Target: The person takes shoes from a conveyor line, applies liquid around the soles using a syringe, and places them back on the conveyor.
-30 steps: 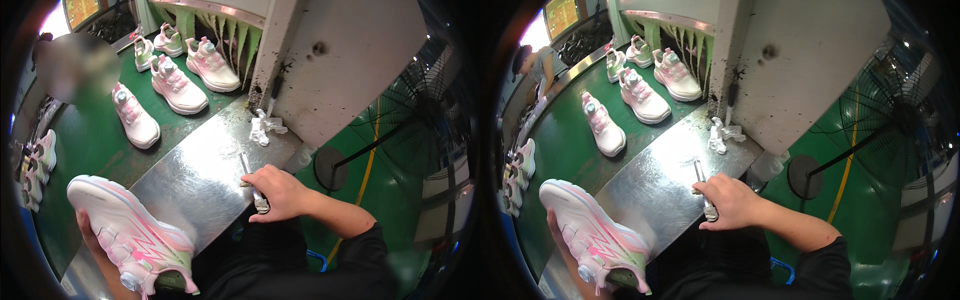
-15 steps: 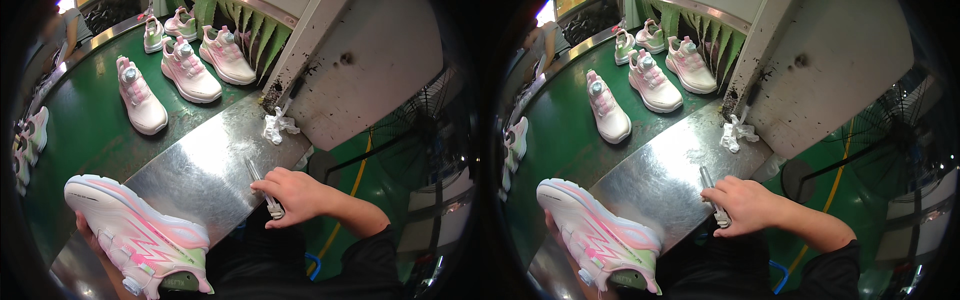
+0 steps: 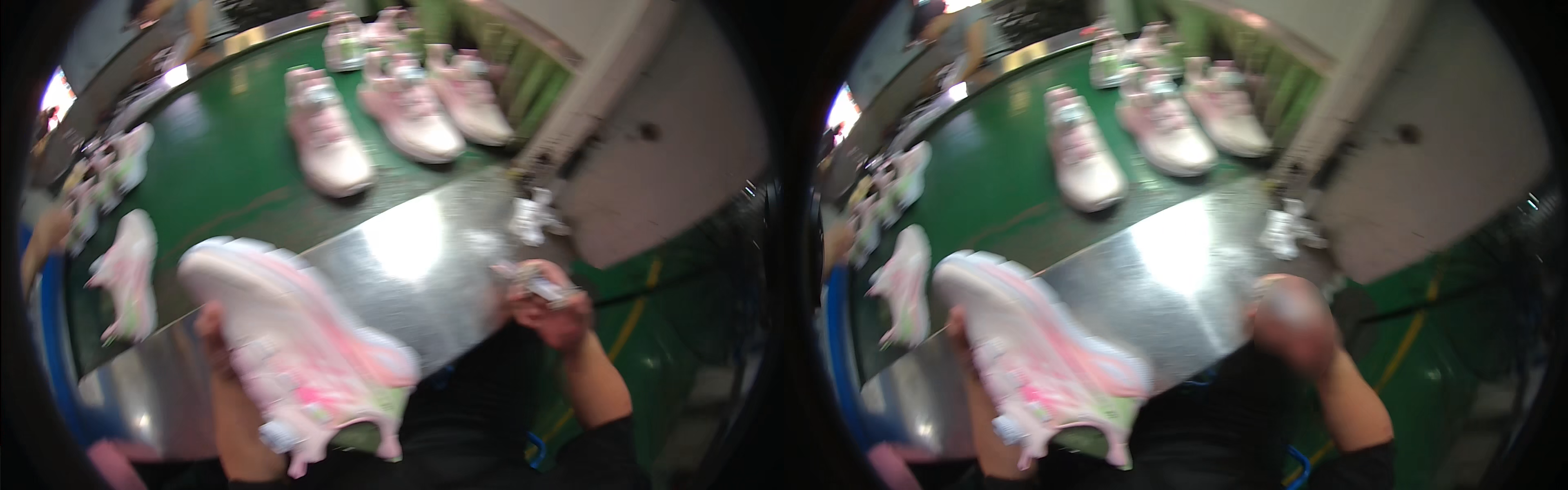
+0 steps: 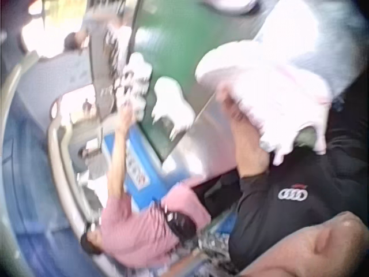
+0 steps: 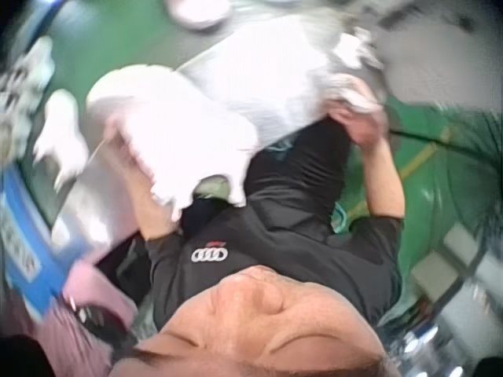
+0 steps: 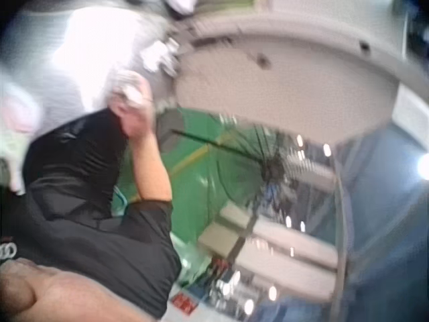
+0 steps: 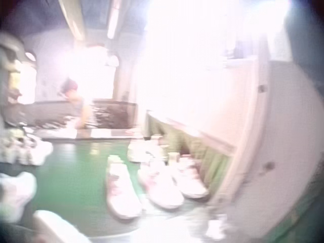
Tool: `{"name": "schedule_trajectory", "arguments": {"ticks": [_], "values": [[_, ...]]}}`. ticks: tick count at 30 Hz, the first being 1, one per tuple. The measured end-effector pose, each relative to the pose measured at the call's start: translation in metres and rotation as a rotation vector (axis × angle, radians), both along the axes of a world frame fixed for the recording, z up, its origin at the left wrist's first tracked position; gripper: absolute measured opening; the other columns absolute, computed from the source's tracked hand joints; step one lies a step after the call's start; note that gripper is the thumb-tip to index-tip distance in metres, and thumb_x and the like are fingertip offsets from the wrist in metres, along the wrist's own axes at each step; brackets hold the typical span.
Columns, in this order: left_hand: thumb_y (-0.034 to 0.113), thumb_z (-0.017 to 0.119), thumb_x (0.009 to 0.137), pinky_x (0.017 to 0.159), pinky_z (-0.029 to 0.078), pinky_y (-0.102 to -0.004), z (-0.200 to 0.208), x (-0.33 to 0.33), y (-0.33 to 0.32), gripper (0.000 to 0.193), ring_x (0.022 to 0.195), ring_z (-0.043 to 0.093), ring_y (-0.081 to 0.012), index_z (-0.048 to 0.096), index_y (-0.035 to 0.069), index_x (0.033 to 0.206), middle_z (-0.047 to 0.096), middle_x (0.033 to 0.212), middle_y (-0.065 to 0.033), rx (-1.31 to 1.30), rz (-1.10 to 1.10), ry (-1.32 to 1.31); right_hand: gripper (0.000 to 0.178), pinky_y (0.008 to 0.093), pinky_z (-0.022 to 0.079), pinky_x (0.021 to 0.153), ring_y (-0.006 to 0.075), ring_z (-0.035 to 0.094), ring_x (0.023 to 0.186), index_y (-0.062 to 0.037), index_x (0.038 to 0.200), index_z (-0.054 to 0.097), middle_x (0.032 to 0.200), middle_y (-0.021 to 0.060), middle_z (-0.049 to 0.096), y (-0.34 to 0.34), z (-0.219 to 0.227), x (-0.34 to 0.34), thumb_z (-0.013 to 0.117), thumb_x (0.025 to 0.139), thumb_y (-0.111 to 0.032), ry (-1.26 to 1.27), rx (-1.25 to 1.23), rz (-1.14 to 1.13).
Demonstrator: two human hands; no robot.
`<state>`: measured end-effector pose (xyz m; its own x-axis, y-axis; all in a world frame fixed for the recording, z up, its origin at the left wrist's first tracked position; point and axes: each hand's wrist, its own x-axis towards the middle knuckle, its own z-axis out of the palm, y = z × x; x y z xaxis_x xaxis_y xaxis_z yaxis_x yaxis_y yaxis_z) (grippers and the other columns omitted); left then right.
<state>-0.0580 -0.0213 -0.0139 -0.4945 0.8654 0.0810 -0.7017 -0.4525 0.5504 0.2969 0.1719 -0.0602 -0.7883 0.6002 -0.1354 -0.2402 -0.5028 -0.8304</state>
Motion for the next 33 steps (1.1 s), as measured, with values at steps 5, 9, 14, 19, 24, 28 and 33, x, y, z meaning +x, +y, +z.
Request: {"name": "schedule_trajectory", "arguments": {"ticks": [5,9,14,19,24,28,33], "values": [[0.026,0.069,0.076,0.088,0.050,-0.0362,-0.023,-0.012,0.001,0.059,0.099,0.062,-0.0234,0.049,0.000,0.125,0.062,0.112,-0.0126,-0.140,-0.023,0.077,0.078,0.0284,0.044,0.055,0.0191,0.051,0.074,-0.0065,0.134,0.031,0.102,0.0178,0.053,-0.022,0.014,0.028,0.052,0.084,-0.063,0.111,-0.122,-0.370],[0.020,0.075,0.071,0.088,0.050,-0.0348,0.004,-0.014,-0.015,0.061,0.099,0.062,-0.0221,0.050,0.000,0.123,0.062,0.110,-0.0119,-0.065,-0.027,0.111,0.093,0.0370,0.040,0.078,0.0236,0.046,0.100,-0.0074,0.137,0.031,0.121,0.0159,0.047,-0.026,0.042,0.012,0.059,0.074,-0.070,0.224,0.029,-0.134],[0.017,0.081,0.062,0.090,0.048,-0.0367,0.011,-0.009,-0.026,0.076,0.105,0.058,-0.0234,0.042,0.002,0.126,0.057,0.115,-0.0124,-0.088,0.040,0.176,0.099,0.0331,0.041,0.074,0.0243,0.051,0.096,-0.0073,0.129,0.037,0.105,0.0160,0.055,-0.048,0.103,-0.055,0.058,0.066,-0.080,0.302,0.203,0.160],[0.017,0.082,0.063,0.086,0.050,-0.0401,0.004,-0.007,-0.016,0.072,0.101,0.060,-0.0284,0.042,0.001,0.121,0.057,0.110,-0.0189,0.087,-0.005,0.408,0.084,0.0351,0.036,0.057,0.0249,0.050,0.072,-0.0090,0.126,0.039,0.091,0.0230,0.059,-0.072,0.141,-0.089,0.050,0.076,-0.076,0.330,0.390,0.215],[0.015,0.083,0.065,0.086,0.051,-0.0455,0.010,-0.003,-0.016,0.071,0.103,0.060,-0.0360,0.041,0.003,0.122,0.057,0.108,-0.0262,0.219,-0.080,0.475,0.078,0.0522,0.040,0.083,0.0390,0.057,0.089,-0.0062,0.123,0.044,0.096,0.0308,0.061,-0.095,0.152,-0.100,0.050,0.080,-0.071,0.414,0.256,0.283],[0.010,0.083,0.064,0.087,0.051,-0.0459,0.016,0.005,-0.024,0.069,0.104,0.059,-0.0367,0.044,0.005,0.120,0.057,0.110,-0.0279,0.211,-0.090,0.382,0.079,0.0550,0.033,0.092,0.0408,0.054,0.101,-0.0050,0.123,0.045,0.097,0.0299,0.061,-0.101,0.154,-0.118,0.048,0.081,-0.072,0.459,0.230,0.377],[0.013,0.086,0.062,0.087,0.051,-0.0469,0.020,0.005,-0.027,0.069,0.103,0.060,-0.0369,0.046,0.006,0.118,0.059,0.107,-0.0250,0.200,-0.096,0.370,0.079,0.0518,0.034,0.089,0.0401,0.053,0.101,-0.0059,0.123,0.045,0.097,0.0290,0.060,-0.101,0.155,-0.128,0.052,0.079,-0.071,0.438,0.190,0.435]]}}
